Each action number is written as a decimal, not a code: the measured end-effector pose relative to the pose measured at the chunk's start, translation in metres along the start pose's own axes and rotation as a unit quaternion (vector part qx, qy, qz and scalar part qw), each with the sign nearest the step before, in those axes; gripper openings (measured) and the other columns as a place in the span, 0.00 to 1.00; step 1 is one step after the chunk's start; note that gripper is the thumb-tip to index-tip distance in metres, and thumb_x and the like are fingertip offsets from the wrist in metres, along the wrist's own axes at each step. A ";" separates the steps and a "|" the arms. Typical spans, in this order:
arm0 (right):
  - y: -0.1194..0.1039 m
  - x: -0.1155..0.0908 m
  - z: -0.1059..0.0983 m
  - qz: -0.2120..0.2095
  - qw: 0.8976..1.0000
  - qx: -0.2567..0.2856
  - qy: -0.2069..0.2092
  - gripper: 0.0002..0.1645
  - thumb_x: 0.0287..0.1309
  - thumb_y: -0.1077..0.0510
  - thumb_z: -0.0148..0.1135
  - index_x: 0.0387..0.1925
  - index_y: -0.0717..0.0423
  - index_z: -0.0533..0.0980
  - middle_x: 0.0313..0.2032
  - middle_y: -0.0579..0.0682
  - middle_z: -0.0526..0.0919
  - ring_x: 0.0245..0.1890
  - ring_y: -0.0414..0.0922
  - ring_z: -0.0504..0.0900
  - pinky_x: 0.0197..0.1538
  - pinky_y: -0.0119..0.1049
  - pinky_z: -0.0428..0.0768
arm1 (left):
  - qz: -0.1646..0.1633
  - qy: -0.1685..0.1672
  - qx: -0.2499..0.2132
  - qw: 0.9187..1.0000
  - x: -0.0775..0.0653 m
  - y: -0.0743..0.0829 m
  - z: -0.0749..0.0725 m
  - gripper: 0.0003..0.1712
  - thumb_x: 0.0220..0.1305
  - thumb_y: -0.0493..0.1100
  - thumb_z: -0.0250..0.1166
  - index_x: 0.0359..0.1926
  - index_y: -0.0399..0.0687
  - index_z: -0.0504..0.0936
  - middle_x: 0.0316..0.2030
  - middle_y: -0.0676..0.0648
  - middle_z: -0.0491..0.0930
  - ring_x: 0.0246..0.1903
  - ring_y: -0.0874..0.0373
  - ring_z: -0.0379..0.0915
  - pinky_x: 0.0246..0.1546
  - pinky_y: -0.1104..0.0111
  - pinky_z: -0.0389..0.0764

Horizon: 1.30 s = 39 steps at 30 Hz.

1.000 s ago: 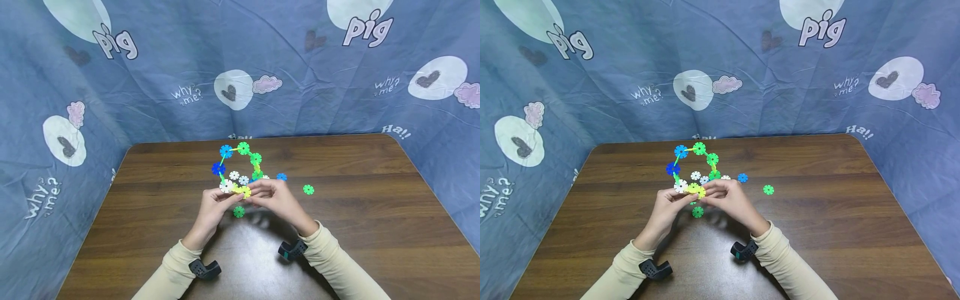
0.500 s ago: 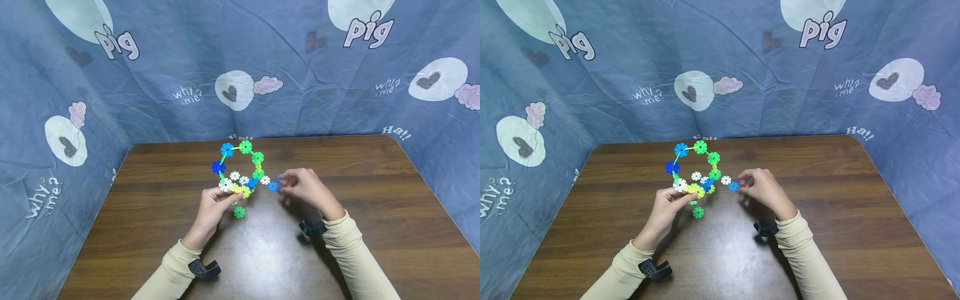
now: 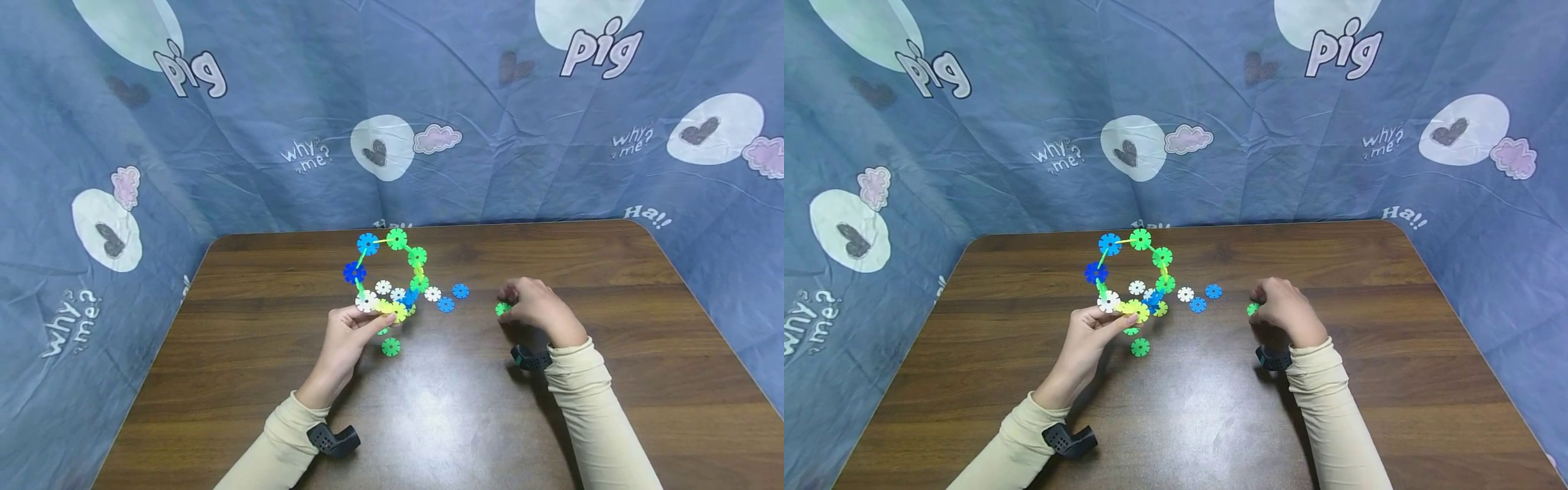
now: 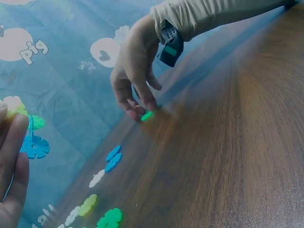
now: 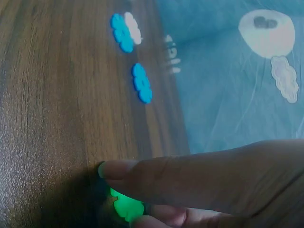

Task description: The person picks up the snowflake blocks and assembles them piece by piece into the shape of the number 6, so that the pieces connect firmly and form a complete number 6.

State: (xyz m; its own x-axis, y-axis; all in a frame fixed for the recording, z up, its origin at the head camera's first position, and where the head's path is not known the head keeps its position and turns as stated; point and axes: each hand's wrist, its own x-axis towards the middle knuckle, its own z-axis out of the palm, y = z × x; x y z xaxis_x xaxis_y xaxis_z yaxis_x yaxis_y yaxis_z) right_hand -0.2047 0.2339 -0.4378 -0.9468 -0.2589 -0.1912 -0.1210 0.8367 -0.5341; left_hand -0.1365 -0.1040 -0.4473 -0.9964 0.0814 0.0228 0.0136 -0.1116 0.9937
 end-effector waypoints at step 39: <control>-0.001 -0.001 0.001 0.032 0.996 0.079 -0.026 0.13 0.49 0.67 0.76 0.37 0.67 0.81 0.33 0.56 0.87 0.26 0.39 0.82 0.31 0.33 0.86 | -0.002 -0.004 -0.002 1.000 0.000 0.000 0.000 0.13 0.63 0.32 0.71 0.45 0.24 0.85 0.30 0.56 0.91 0.37 0.53 0.91 0.47 0.65 0.88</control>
State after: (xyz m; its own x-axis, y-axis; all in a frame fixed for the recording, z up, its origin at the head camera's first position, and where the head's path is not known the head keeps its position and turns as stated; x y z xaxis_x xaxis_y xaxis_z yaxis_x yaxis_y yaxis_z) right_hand -0.2034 0.2323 -0.4379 -0.9336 -0.2366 -0.2691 -0.0090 0.7664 -0.6423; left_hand -0.1365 -0.1042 -0.4477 -0.9959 0.0889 0.0191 0.0088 -0.1149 0.9933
